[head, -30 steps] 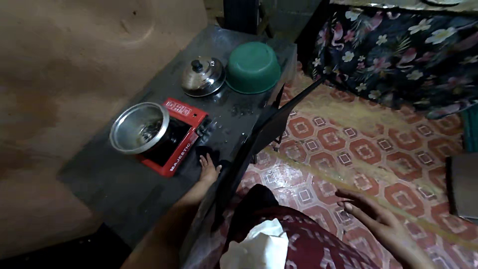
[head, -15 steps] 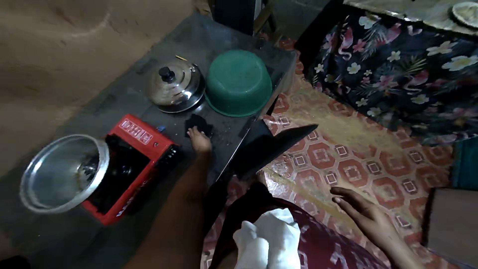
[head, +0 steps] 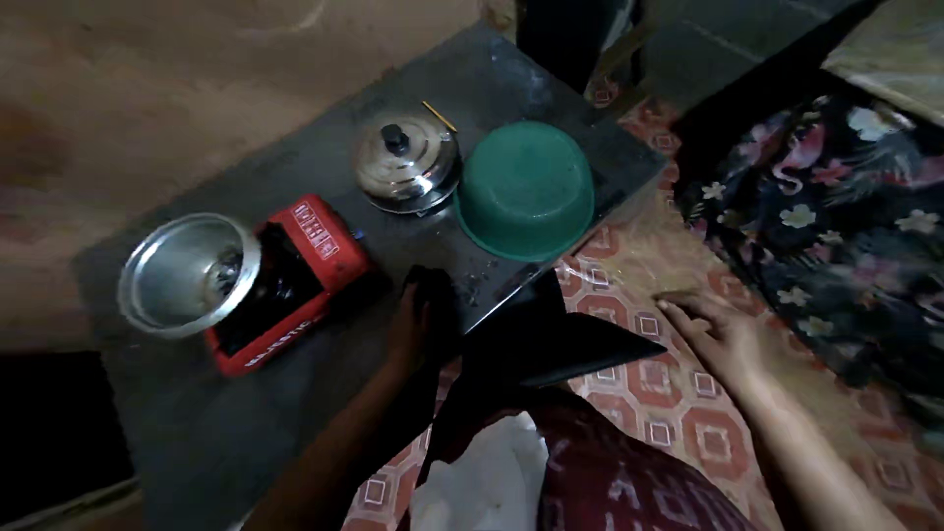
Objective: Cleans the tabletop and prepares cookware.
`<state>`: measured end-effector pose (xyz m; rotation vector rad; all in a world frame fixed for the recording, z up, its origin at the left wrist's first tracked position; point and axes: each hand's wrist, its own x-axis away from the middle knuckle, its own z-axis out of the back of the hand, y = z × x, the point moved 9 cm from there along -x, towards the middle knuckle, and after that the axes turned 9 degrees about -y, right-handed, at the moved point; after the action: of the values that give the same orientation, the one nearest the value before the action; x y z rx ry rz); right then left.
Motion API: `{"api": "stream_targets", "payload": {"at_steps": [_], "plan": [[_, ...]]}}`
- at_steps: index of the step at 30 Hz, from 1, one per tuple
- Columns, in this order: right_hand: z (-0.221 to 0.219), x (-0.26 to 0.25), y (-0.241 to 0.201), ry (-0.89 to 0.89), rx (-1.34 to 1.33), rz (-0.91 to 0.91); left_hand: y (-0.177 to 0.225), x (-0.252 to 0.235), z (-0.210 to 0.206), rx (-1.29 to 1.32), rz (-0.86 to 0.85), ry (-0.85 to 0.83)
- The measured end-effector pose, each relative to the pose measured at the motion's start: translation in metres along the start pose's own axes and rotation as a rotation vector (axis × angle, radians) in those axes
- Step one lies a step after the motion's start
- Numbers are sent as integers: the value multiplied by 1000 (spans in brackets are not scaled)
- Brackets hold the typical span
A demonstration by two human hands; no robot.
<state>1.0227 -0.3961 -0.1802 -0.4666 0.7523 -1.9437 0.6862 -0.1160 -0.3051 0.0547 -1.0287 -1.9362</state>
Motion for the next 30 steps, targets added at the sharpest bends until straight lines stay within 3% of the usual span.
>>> {"api": "stream_targets", "payload": {"at_steps": [4,7,11,15,18,23,27,30], "plan": [[-97,-108,19,-526,300,170,-6,3,-10,-75,69,-6],[-151,-148,46,-728,523,164,-19,3,-14,-203,270,-14],[-169,-172,61,-652,585,195,-23,7,-46,-169,628,-264],[-174,-181,78,-658,580,266,-28,-6,-54,-252,690,-307],[-169,-184,93,-570,537,374,-35,-27,-44,-347,624,-234],[-154,-191,95,-359,531,525,-46,-55,-35,-191,629,-117],[-126,-201,97,-354,424,518,-51,-81,-24,-17,657,130],[-76,-204,79,-232,358,536,-45,-105,-13,44,674,303]]}}
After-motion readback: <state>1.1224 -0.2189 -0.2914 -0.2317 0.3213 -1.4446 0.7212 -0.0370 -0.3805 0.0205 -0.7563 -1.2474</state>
